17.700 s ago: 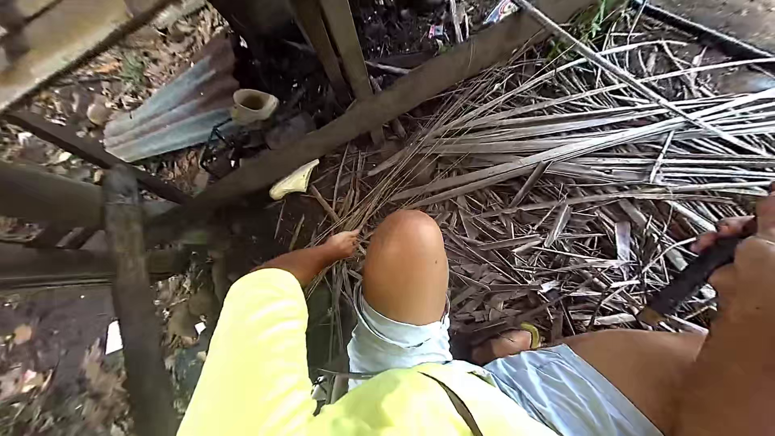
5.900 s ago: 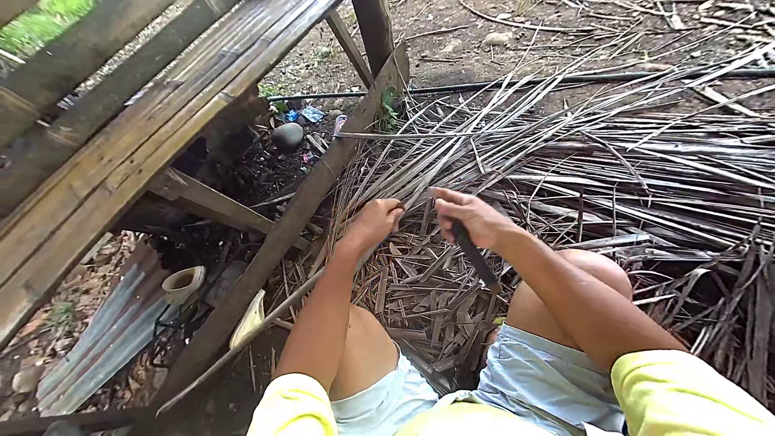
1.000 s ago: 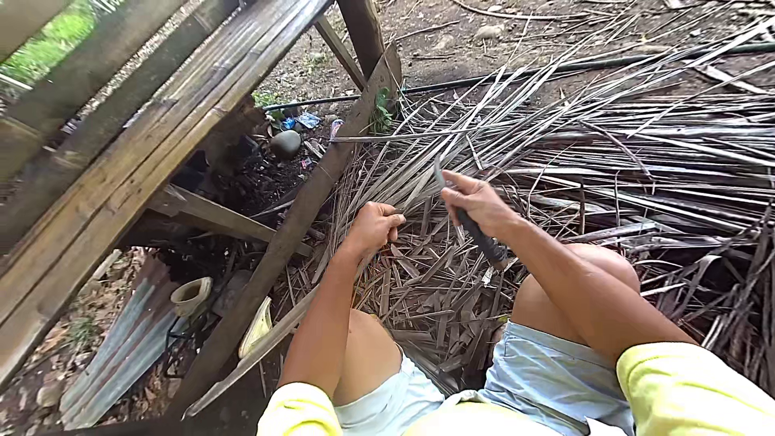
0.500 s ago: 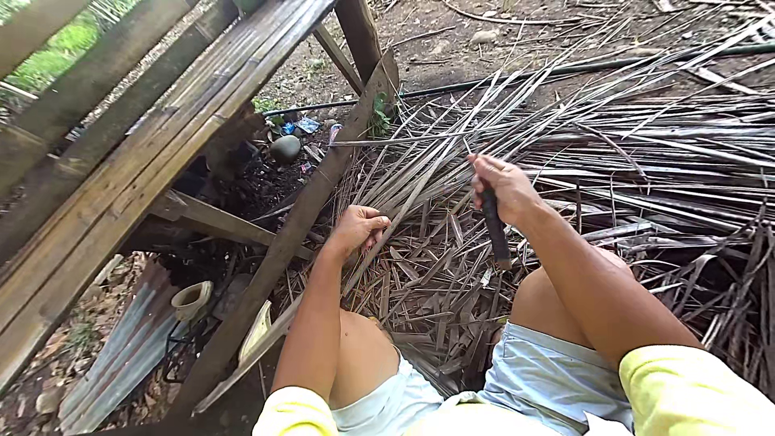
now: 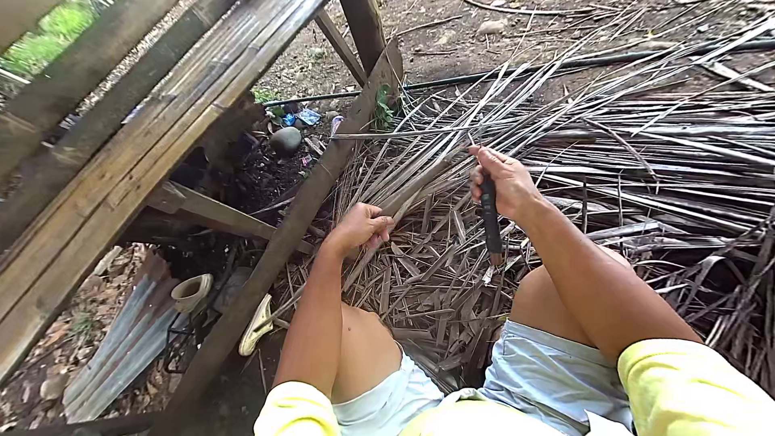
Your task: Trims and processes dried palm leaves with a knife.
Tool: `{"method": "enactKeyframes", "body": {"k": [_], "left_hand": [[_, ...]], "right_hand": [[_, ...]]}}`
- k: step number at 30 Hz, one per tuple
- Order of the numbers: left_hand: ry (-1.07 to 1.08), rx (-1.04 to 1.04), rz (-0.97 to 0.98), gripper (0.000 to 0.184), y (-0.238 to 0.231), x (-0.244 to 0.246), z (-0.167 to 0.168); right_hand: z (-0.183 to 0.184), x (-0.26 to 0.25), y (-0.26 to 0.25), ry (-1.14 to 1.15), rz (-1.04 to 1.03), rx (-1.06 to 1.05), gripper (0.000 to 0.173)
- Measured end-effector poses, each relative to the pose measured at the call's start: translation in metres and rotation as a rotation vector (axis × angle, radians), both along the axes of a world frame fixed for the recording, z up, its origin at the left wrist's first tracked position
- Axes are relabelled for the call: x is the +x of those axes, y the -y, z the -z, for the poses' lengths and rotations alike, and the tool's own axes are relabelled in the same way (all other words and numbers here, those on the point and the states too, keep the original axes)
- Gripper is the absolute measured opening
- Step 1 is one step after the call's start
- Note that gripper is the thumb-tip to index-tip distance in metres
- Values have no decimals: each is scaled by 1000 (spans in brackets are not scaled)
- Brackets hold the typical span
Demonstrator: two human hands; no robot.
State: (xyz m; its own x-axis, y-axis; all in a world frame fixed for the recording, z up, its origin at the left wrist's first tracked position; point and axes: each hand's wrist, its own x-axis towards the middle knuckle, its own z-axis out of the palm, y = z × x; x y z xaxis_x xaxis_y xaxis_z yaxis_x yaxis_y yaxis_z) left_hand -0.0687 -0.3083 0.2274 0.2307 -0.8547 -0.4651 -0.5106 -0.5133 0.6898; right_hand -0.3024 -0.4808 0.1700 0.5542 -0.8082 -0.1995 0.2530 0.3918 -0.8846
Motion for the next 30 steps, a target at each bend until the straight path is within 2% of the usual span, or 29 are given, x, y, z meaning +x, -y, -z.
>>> {"method": "enactKeyframes", "body": {"k": [6,9,17,23,25,28,30], "left_hand": [[229,-114,-39,32,21,-18,12],[284,-163,-52,27,26,-27,16],[412,-322,-34,23,23,-39,17],[547,-311,-23,23,21,-45,21],[571,-273,-23,23,20,-50,17],[589,-260,-19,24,20,-54,17],[565,-254,-50,25,23,-52,17]], "right_hand": [[6,24,-68,-105,-478,-203,46],[19,31,-83,-72,-559,-220,54],[12,44,-70,-62,-505,-154,50],[16,49,-69,-66,-447,-143,45],[17,51,-68,-114,-415,-216,41],[20,55,-68,-287,-348,-491,35],[21,56,-69,-342,-360,-548,36]]}}
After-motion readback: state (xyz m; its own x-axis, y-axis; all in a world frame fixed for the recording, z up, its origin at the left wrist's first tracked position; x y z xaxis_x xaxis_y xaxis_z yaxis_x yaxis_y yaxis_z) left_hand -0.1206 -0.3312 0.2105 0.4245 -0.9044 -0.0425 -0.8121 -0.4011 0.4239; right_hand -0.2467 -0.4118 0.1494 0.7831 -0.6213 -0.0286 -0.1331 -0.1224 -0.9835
